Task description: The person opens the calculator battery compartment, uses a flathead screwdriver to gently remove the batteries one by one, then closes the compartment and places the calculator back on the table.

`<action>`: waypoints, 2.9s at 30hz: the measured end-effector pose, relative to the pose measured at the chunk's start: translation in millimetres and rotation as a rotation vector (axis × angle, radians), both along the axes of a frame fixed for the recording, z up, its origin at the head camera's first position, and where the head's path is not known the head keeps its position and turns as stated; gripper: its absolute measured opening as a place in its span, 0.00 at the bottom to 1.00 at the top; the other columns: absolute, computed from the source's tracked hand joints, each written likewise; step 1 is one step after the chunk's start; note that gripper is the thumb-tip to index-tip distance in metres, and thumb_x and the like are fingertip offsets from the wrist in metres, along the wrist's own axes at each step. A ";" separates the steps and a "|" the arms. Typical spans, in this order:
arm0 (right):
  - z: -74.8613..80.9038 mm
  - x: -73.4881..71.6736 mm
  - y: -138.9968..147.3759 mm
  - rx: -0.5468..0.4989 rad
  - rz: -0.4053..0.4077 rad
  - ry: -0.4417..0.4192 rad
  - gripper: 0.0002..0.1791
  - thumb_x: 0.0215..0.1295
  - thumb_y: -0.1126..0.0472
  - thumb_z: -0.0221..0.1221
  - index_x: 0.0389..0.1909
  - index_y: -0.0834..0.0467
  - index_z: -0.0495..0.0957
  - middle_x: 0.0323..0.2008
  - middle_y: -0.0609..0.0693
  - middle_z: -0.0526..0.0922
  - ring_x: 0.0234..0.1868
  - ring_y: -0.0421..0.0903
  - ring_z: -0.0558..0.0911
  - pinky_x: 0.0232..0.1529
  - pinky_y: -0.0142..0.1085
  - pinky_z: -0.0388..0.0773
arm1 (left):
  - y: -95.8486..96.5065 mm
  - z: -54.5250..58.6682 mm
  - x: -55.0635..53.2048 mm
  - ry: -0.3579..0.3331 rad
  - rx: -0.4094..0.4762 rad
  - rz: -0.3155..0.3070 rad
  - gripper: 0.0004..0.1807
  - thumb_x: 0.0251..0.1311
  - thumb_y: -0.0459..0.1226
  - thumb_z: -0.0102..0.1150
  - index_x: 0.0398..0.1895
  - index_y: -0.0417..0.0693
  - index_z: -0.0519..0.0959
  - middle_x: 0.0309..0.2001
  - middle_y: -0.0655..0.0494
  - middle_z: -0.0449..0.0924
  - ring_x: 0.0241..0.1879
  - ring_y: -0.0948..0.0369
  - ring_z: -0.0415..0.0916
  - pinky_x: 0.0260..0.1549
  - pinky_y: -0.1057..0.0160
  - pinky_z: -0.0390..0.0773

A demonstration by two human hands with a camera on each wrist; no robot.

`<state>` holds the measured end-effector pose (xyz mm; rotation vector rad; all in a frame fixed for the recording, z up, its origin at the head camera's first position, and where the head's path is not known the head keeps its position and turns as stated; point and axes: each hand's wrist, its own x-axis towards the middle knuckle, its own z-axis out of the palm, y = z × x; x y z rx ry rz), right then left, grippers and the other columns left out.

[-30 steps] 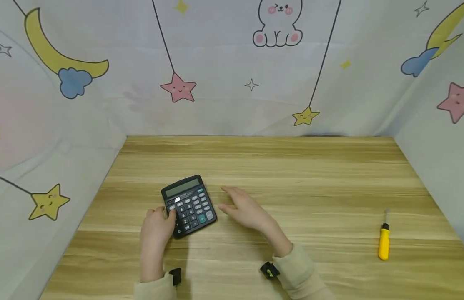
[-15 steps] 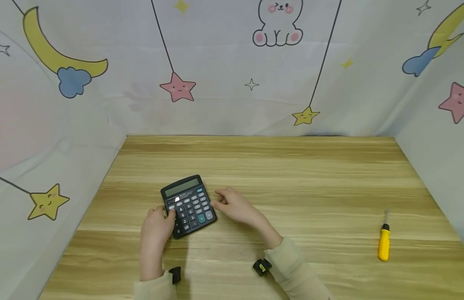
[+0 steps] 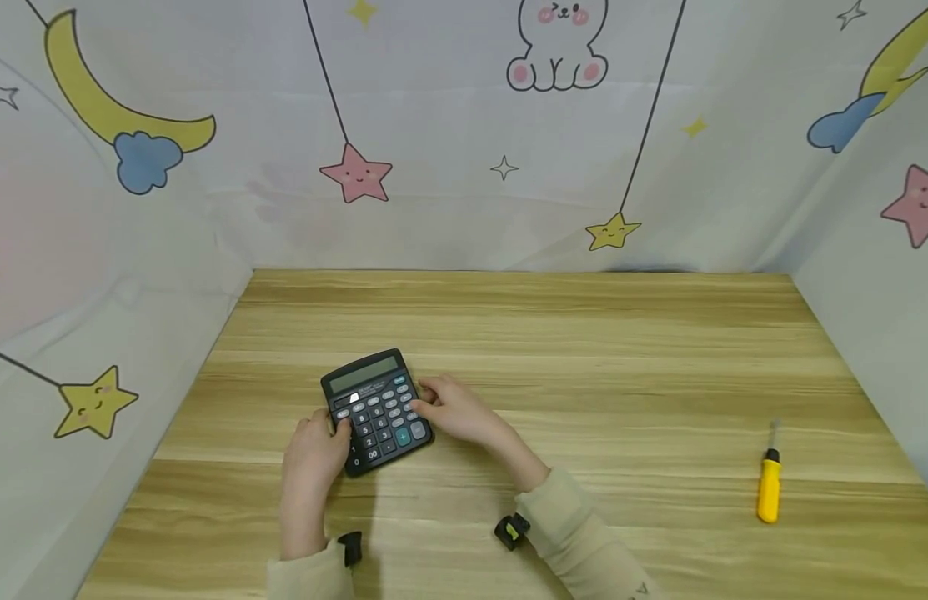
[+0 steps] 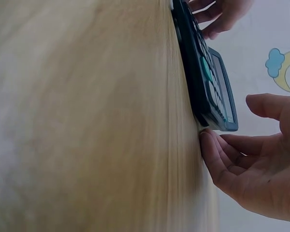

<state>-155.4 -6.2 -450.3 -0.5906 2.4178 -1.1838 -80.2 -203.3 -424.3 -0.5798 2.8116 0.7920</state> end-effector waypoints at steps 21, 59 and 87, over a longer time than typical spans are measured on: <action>-5.8 -8.0 -10.7 -0.045 -0.020 -0.052 0.27 0.68 0.52 0.54 0.63 0.64 0.71 0.39 0.53 0.79 0.39 0.43 0.73 0.43 0.34 0.72 | -2.8 -0.2 -3.9 -0.010 0.034 -0.015 0.28 0.66 0.39 0.41 0.60 0.22 0.64 0.54 0.22 0.70 0.56 0.32 0.68 0.54 0.38 0.69; -2.8 -6.3 -28.4 -0.105 -0.194 -0.121 0.20 0.64 0.58 0.55 0.54 0.64 0.79 0.40 0.55 0.77 0.41 0.45 0.73 0.43 0.36 0.72 | 6.4 1.6 -9.7 0.009 0.089 0.048 0.30 0.63 0.39 0.40 0.56 0.15 0.62 0.51 0.21 0.66 0.51 0.32 0.69 0.52 0.37 0.70; 11.2 0.8 -33.8 -0.074 -0.225 -0.068 0.24 0.62 0.59 0.56 0.57 0.68 0.75 0.39 0.56 0.74 0.37 0.46 0.71 0.37 0.34 0.70 | 8.4 7.6 -11.1 0.021 0.112 0.073 0.35 0.64 0.40 0.40 0.62 0.15 0.53 0.56 0.21 0.59 0.54 0.30 0.65 0.56 0.37 0.66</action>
